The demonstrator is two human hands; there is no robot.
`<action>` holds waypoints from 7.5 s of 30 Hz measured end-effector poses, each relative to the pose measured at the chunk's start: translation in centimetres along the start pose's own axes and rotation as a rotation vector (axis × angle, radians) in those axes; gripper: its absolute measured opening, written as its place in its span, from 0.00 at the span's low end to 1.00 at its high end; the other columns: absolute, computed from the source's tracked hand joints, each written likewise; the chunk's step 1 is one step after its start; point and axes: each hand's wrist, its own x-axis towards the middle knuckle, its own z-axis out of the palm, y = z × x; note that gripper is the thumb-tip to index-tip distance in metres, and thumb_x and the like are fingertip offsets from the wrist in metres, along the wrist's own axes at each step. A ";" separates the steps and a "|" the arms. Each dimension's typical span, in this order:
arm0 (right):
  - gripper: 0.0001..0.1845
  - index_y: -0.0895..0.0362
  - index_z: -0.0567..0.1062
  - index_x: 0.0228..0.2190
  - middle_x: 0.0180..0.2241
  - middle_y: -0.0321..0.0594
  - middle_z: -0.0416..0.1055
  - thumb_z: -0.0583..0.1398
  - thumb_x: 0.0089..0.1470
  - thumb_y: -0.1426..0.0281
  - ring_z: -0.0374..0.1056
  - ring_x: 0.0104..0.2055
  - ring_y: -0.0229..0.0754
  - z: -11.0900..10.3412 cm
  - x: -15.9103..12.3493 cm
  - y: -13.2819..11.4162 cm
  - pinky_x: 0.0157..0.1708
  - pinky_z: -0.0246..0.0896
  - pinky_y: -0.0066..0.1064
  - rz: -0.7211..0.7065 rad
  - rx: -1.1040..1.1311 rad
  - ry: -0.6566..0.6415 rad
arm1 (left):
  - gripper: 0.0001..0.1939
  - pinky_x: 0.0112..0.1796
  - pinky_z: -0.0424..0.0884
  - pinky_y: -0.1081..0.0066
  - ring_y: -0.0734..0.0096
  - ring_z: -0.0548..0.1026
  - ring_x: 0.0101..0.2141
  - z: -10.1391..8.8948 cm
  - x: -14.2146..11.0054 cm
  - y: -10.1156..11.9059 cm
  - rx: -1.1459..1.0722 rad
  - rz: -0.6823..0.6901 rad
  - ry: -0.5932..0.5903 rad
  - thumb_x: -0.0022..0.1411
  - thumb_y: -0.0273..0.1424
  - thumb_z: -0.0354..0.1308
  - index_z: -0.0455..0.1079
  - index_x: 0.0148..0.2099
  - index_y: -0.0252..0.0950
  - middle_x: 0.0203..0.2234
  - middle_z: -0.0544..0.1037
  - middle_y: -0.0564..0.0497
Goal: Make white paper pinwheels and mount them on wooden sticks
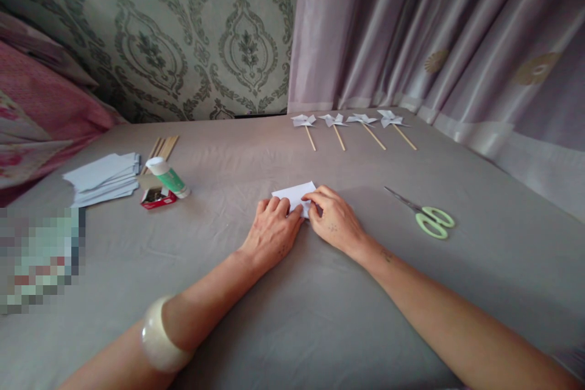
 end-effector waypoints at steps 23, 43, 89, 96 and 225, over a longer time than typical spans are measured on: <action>0.17 0.59 0.79 0.37 0.38 0.48 0.71 0.51 0.56 0.79 0.66 0.41 0.45 -0.1 0.0 -0.2 0.44 0.62 0.36 -0.109 -0.143 -0.100 | 0.17 0.42 0.58 0.62 0.67 0.70 0.33 -0.2 -0.6 -0.1 -0.036 0.143 0.187 0.69 0.33 0.44 0.74 0.39 0.36 0.27 0.74 0.49; 0.06 0.59 0.73 0.26 0.26 0.40 0.75 0.61 0.44 0.69 0.69 0.27 0.38 -1.7 1.8 4.8 0.29 0.62 0.28 0.415 0.466 0.274 | 0.12 0.40 0.60 0.63 0.66 0.72 0.31 0.3 -0.2 -1.2 -0.027 0.163 0.260 0.66 0.31 0.49 0.72 0.34 0.35 0.26 0.76 0.49; 0.12 0.55 0.76 0.38 0.41 0.44 0.74 0.53 0.60 0.68 0.70 0.44 0.43 -2.3 -1.1 0.2 0.40 0.59 0.30 0.170 -0.185 -0.263 | 0.05 0.37 0.72 0.69 0.70 0.74 0.32 2.6 6.3 -1.7 -0.496 -0.197 0.131 0.59 0.27 0.55 0.72 0.37 0.33 0.33 0.73 0.47; 0.17 0.54 0.73 0.46 0.43 0.44 0.74 0.48 0.61 0.70 0.70 0.44 0.43 -2.5 -0.7 0.8 0.40 0.59 0.31 0.187 -0.190 -0.183 | 0.06 0.37 0.71 0.69 0.70 0.73 0.31 2.8 6.4 -1.7 -0.539 -0.235 0.128 0.58 0.26 0.55 0.72 0.37 0.32 0.34 0.73 0.46; 0.08 0.53 0.77 0.34 0.35 0.38 0.73 0.57 0.59 0.70 0.69 0.36 0.38 0.0 -2.1 -1.9 0.34 0.58 0.28 -0.187 -0.042 -0.249 | 0.11 0.44 0.72 0.70 0.68 0.77 0.40 1.8 -2.1 -5.0 -0.456 0.045 0.280 0.63 0.26 0.50 0.73 0.41 0.34 0.39 0.79 0.45</action>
